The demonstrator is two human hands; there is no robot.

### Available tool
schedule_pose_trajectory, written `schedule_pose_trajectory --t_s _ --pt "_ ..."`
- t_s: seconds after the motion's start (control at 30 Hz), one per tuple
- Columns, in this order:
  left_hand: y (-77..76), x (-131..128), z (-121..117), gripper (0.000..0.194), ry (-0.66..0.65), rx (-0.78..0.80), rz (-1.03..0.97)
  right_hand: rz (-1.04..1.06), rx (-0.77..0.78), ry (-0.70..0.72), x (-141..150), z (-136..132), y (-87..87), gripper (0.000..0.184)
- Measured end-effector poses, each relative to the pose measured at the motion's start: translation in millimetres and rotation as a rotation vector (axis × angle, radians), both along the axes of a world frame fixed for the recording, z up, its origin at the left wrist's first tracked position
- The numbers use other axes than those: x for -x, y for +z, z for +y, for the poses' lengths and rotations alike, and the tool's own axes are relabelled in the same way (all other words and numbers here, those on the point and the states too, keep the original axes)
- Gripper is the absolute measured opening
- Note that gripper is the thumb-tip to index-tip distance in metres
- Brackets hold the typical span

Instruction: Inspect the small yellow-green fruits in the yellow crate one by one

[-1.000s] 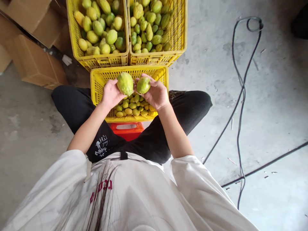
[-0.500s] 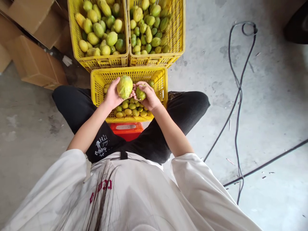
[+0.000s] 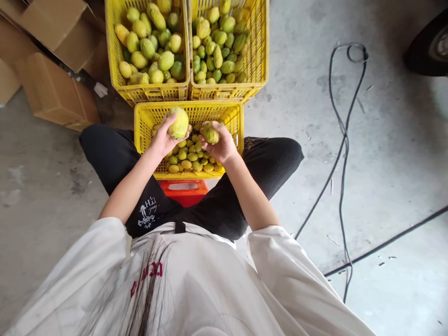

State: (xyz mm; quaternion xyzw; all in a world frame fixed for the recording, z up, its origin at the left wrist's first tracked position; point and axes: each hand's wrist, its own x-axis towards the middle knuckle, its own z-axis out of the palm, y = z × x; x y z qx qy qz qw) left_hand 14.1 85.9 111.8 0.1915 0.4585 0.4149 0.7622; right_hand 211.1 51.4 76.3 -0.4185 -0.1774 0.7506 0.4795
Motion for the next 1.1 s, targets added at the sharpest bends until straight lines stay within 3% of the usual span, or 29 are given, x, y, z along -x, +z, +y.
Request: schedule_pose_trajectory --t_s 0.17,0.33,0.6,0.73,0.93,1.1 --pt "-2.3 -4.6 -5.4 0.047 -0.157 -0.012 -0.022 0.009 0.016 0.019 6.3 -1.9 -2.4 0.033" --pt "1.1 -4.3 -2.8 0.048 -0.07 0.031 -0.116 0.041 -0.032 -0.033 5.1 0.1 0.1 0.04" --pt "-1.4 -2.6 0.3 0.036 0.071 0.049 -0.031 0.083 -0.047 -0.075 -3.3 1.1 5.8 0.038" --pt "-7.7 -2.6 -2.8 0.036 0.038 0.05 0.012 -0.003 -0.026 -0.029 -1.2 -3.3 1.0 0.045" --pt "-22.9 -10.3 -11.6 0.021 -0.193 0.058 0.031 -0.126 -0.103 0.079 5.4 -5.2 0.3 0.059" --pt "-27.9 -8.8 -8.8 0.019 -0.105 0.076 0.007 -0.134 -0.152 0.105 -0.4 -3.6 4.6 0.059"
